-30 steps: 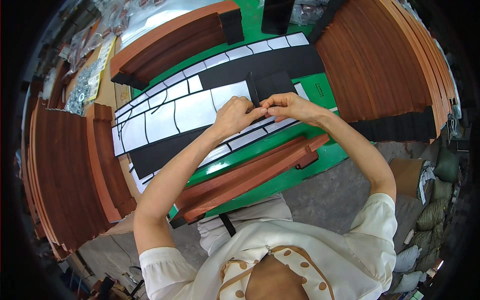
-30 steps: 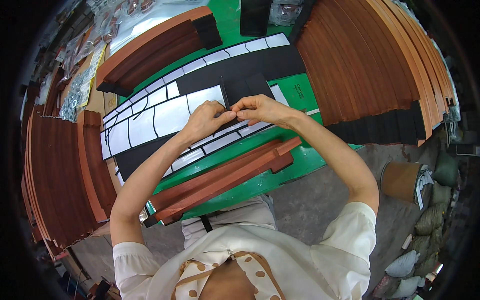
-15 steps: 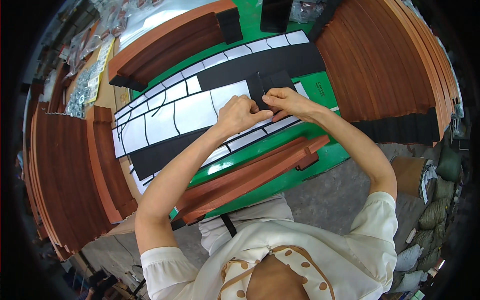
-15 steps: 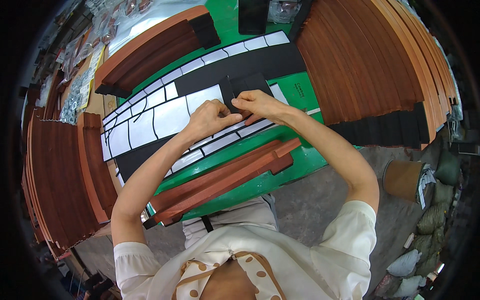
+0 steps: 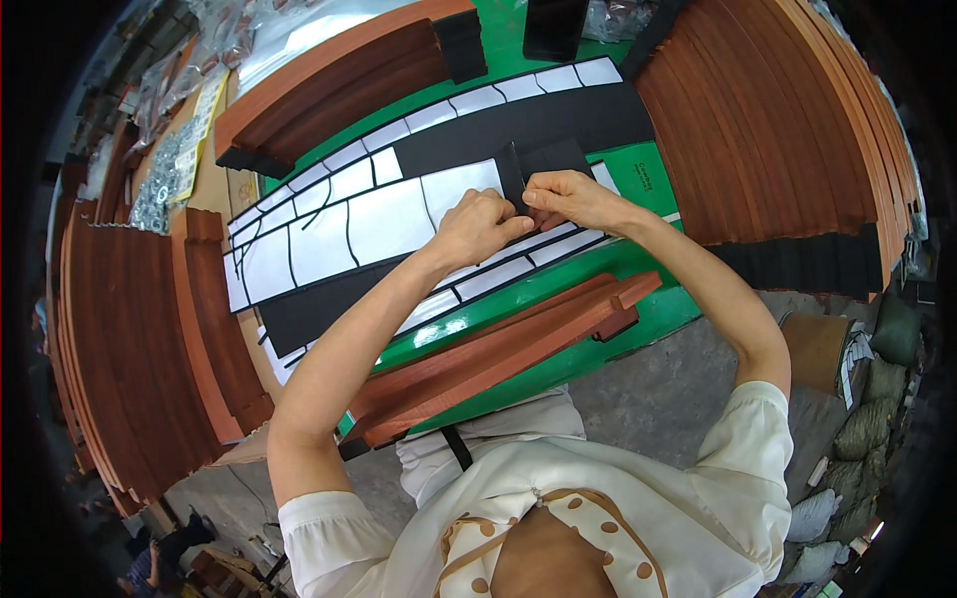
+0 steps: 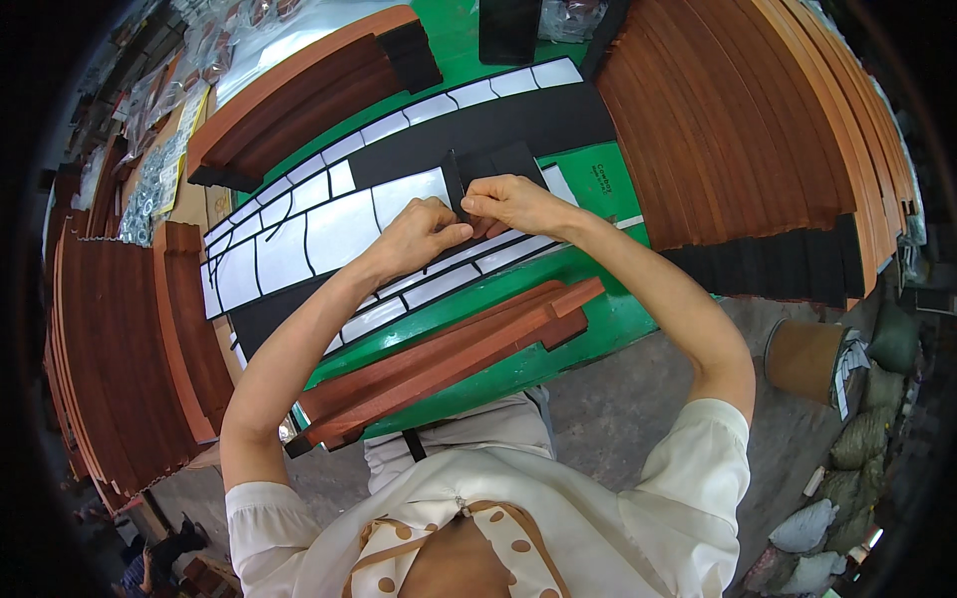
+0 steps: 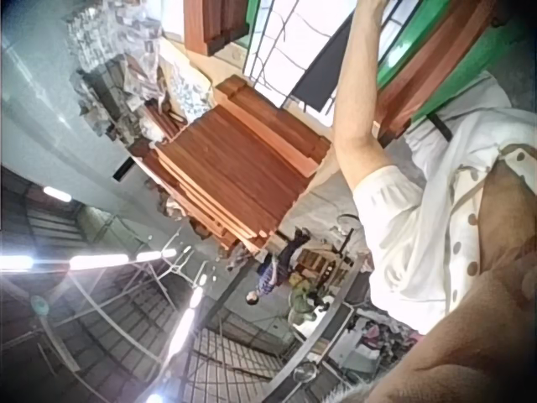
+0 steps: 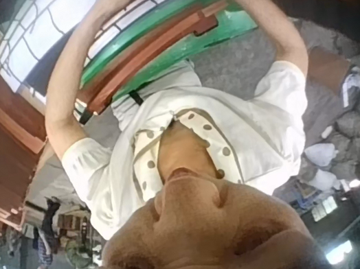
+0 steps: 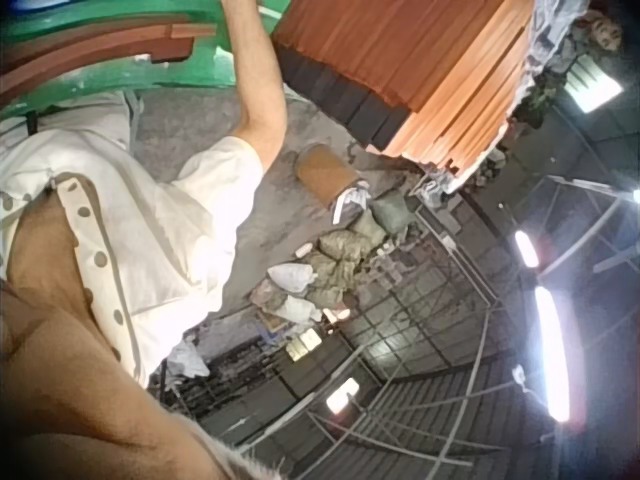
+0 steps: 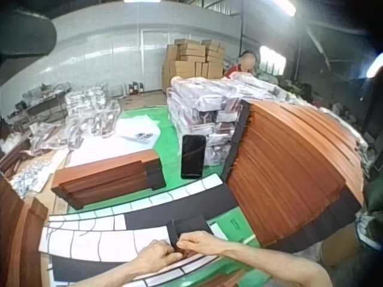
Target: Applying black foam adhesive strips to curved wooden furniture components.
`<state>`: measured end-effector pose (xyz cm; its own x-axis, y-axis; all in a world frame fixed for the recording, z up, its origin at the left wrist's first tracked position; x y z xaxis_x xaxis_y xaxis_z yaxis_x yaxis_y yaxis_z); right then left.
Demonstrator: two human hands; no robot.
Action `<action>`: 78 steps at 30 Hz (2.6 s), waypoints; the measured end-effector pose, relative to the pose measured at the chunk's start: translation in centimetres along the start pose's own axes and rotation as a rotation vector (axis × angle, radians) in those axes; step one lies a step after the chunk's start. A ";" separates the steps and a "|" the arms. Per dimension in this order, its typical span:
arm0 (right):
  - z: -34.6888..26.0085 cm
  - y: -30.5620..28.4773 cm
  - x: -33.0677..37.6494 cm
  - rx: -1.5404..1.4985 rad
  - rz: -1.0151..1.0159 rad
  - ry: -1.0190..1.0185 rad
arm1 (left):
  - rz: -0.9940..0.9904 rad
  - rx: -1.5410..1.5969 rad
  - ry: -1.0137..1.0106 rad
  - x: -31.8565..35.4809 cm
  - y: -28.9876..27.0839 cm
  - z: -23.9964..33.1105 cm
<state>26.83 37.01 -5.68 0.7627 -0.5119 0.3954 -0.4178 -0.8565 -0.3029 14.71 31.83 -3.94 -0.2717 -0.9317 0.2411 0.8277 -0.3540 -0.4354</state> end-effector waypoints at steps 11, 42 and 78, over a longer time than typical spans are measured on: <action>-0.9 0.0 -0.1 -0.010 -0.009 0.043 | -0.025 -0.023 -0.012 -0.4 0.2 -0.9; 3.1 1.1 -0.2 -0.624 -0.041 0.052 | 0.188 0.208 -0.102 1.9 -0.4 -1.5; -1.5 -0.9 2.4 1.034 0.313 -0.201 | 0.095 0.511 -0.528 0.6 1.2 -3.1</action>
<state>28.27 36.43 -3.15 0.8009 -0.5964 0.0547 -0.0627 -0.1743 -0.9827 14.00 30.56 -7.00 -0.0222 -0.7476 0.6637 0.9963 -0.0720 -0.0477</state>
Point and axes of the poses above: each hand's wrist, its own x-axis away from the middle knuckle, its own y-axis out of the palm, z = x × y, the point moved 6 cm from there along -x, towards the middle knuckle, and after that the axes turned 13 degrees about x, right-handed, at the moved point
